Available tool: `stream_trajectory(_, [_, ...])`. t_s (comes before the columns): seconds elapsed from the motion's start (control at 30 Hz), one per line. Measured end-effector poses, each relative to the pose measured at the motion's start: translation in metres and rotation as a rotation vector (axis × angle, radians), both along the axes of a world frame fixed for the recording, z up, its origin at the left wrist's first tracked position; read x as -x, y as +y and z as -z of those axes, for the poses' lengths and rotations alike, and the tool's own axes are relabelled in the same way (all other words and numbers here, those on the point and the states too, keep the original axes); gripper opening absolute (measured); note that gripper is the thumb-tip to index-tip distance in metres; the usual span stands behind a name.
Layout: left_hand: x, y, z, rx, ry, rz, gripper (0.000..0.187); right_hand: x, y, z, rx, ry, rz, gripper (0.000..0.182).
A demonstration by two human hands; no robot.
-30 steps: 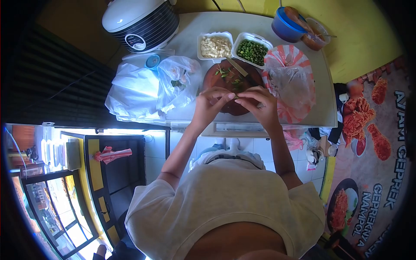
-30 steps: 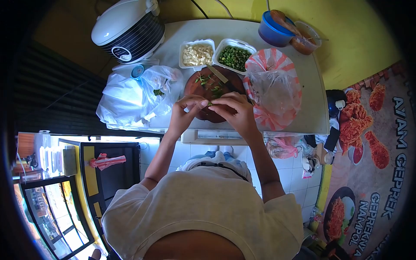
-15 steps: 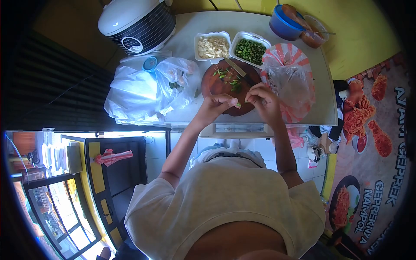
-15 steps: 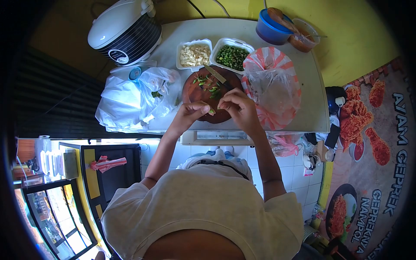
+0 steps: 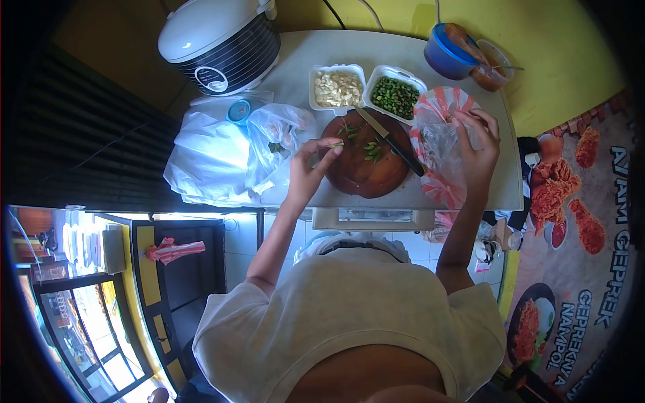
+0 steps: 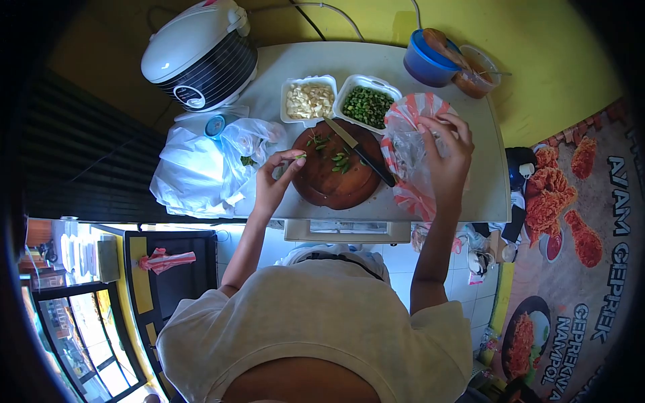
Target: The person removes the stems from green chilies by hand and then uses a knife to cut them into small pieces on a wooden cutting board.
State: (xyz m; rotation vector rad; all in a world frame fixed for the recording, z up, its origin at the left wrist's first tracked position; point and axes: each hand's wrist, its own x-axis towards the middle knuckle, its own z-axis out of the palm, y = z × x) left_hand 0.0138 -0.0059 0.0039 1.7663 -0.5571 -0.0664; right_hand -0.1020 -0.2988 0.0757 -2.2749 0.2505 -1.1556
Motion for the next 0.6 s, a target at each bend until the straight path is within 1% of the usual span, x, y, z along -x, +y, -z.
stream_trajectory(0.03, [0.001,-0.005,0.000,-0.049,-0.088,-0.023,0.020,-0.006,0.014,0.001,0.003,-0.007,0.002,0.017])
stream_trajectory(0.07, [0.002,-0.011,0.002,-0.049,-0.087,-0.026,0.020,-0.014,0.025,0.006,0.048,0.003,-0.087,0.018])
stream_trajectory(0.1, [0.003,-0.017,0.004,-0.046,-0.170,-0.040,0.019,-0.023,0.037,0.012,0.092,0.012,-0.176,0.018])
stream_trajectory(0.13, [0.004,-0.024,0.005,-0.043,-0.255,-0.054,0.018,-0.032,0.051,0.016,0.071,0.072,-0.235,0.017])
stream_trajectory(0.17, [0.005,-0.029,0.005,-0.042,-0.282,-0.062,0.016,-0.040,0.061,0.021,0.050,0.130,-0.295,0.015])
stream_trajectory(0.2, [0.004,-0.034,0.007,-0.041,-0.285,-0.065,0.016,-0.048,0.064,0.030,0.052,0.128,-0.298,0.015])
stream_trajectory(0.27, [0.002,-0.041,0.019,0.076,-0.243,-0.107,0.016,-0.065,0.064,0.048,0.060,0.166,-0.393,0.013])
stream_trajectory(0.4, [-0.003,-0.041,0.031,0.110,-0.210,-0.172,0.015,-0.085,0.059,0.063,0.126,0.221,-0.369,0.013])
stream_trajectory(0.47, [-0.002,-0.042,0.031,0.105,-0.195,-0.171,0.016,-0.092,0.056,0.069,0.159,0.322,-0.400,0.014])
stream_trajectory(0.6, [-0.002,-0.042,0.029,0.100,-0.194,-0.158,0.016,-0.096,0.057,0.073,0.164,0.349,-0.391,0.013])
